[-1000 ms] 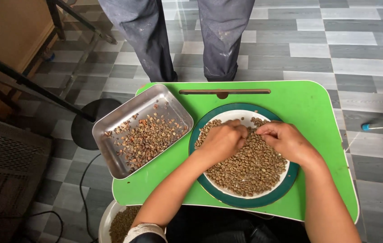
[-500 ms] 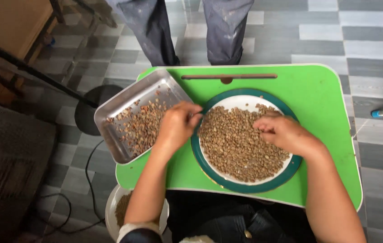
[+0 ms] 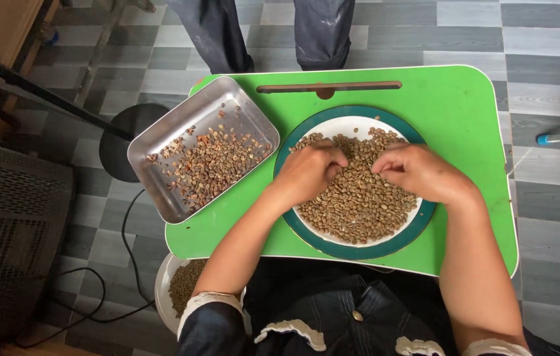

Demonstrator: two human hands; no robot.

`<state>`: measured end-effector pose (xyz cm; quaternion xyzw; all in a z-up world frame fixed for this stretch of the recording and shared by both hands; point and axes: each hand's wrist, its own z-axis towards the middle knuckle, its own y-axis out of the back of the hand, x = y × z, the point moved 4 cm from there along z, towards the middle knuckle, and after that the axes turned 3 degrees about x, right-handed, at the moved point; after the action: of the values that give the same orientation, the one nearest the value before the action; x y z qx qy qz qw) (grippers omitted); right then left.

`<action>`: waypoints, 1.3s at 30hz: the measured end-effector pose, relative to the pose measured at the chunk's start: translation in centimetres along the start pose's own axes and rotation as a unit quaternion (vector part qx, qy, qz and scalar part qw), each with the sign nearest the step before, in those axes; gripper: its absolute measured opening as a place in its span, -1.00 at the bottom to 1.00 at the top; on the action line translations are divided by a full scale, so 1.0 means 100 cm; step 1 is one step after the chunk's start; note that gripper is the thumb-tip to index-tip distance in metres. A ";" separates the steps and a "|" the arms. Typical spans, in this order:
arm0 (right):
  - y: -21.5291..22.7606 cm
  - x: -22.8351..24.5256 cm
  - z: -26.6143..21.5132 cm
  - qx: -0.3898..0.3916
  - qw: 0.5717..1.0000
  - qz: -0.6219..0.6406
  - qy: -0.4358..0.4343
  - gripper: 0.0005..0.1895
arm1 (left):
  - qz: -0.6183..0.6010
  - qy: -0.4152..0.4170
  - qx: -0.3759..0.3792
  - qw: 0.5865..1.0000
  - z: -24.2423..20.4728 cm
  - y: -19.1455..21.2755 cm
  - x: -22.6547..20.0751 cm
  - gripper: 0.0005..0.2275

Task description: Manually sorting green coffee beans to remove defects and debris, then pouring them into different containers.

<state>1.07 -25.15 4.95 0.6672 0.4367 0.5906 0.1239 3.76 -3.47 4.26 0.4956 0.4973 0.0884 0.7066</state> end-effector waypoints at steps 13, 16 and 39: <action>-0.019 -0.010 0.015 0.007 0.997 -0.075 0.001 -0.79 | 0.082 0.006 -0.046 0.996 0.008 -0.005 -0.003 -0.89; -0.013 -0.006 0.010 -0.018 0.999 -0.047 0.007 -0.83 | 0.035 -0.016 -0.039 0.999 0.005 -0.005 -0.005 -0.88; 0.003 -0.020 0.007 -0.052 0.996 -0.056 -0.055 -0.83 | 0.108 -0.091 0.026 0.990 0.021 -0.039 -0.033 -0.87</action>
<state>2.00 -26.53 3.54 0.6658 0.4346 0.5673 0.2145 2.39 -8.74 3.22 0.5706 0.3763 0.1055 0.7223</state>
